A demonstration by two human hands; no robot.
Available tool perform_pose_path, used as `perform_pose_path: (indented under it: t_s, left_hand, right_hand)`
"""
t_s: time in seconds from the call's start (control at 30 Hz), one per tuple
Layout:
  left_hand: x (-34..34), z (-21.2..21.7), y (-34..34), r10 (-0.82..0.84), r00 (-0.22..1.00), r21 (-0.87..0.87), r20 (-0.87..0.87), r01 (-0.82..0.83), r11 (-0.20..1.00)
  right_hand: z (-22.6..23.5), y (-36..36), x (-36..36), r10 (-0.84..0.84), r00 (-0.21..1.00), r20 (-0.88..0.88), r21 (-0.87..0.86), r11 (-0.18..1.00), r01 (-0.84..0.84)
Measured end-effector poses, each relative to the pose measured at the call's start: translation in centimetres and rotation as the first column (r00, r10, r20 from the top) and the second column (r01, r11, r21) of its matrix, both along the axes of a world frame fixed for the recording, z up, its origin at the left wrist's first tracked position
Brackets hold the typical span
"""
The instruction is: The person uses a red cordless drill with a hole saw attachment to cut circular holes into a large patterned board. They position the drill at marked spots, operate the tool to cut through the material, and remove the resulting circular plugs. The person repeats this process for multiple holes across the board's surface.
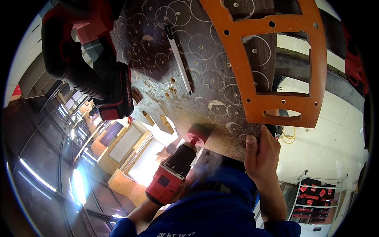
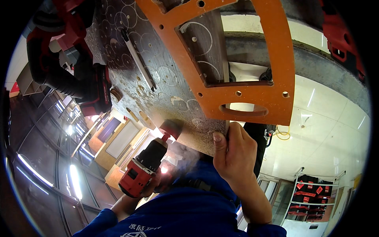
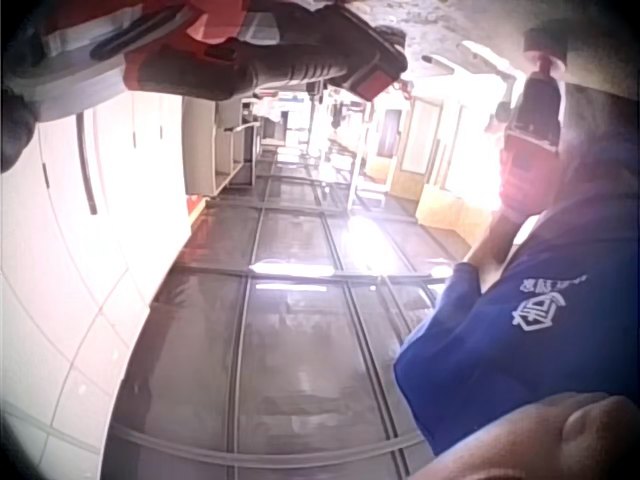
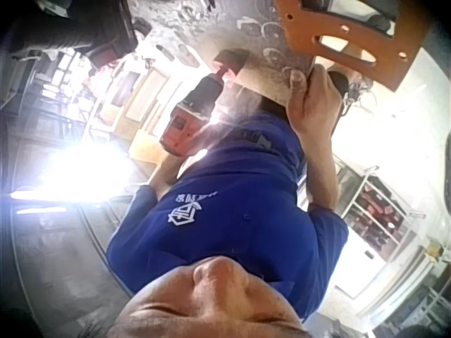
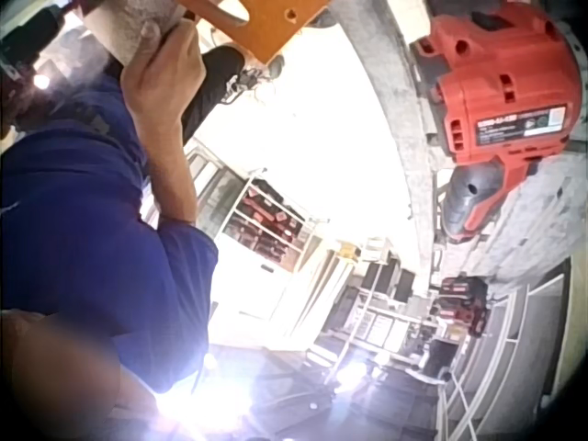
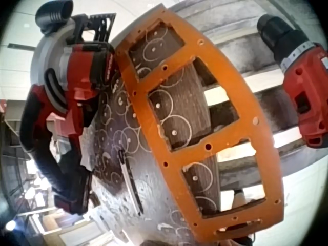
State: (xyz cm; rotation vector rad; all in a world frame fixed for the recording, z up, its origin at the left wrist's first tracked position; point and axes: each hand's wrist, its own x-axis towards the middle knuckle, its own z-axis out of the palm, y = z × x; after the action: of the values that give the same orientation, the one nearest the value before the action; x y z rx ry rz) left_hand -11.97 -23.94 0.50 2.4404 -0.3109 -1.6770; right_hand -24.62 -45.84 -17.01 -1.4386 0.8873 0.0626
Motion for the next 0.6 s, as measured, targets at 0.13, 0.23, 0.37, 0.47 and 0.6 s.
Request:
perform_pose_path:
  t_s: [0.13, 0.23, 0.37, 0.47, 0.6]
  left_hand:
    - [-0.2, 0.1, 0.7, -0.027, 1.0, 0.017, 0.01, 0.027, 0.999]
    - [-0.3, 0.2, 0.5, 0.004, 1.0, 0.04, -0.002, -0.003, 0.999]
    - [-0.2, 0.3, 0.9, 0.021, 1.0, 0.042, -0.011, -0.02, 0.999]
    - [0.4, -0.2, -1.1, 0.229, 0.97, -0.027, -0.082, -0.232, 0.972]
    - [1.0, -0.8, -3.8, 0.214, 0.967, -0.047, -0.138, -0.223, 0.974]
  right_hand:
    - [0.0, 0.0, 0.0, -0.009, 1.0, -0.001, 0.006, 1.0, 0.009]
    - [0.0, 0.0, 0.0, -0.003, 1.0, 0.006, 0.001, 1.0, 0.003]
    - [0.0, -0.2, -0.1, -0.005, 1.0, -0.001, 0.006, 1.0, 0.005]
    - [0.0, -0.1, 0.0, -0.008, 1.0, 0.008, 0.007, 1.0, 0.008]
    - [0.0, 0.0, 0.1, -0.008, 1.0, 0.012, 0.012, 1.0, 0.008]
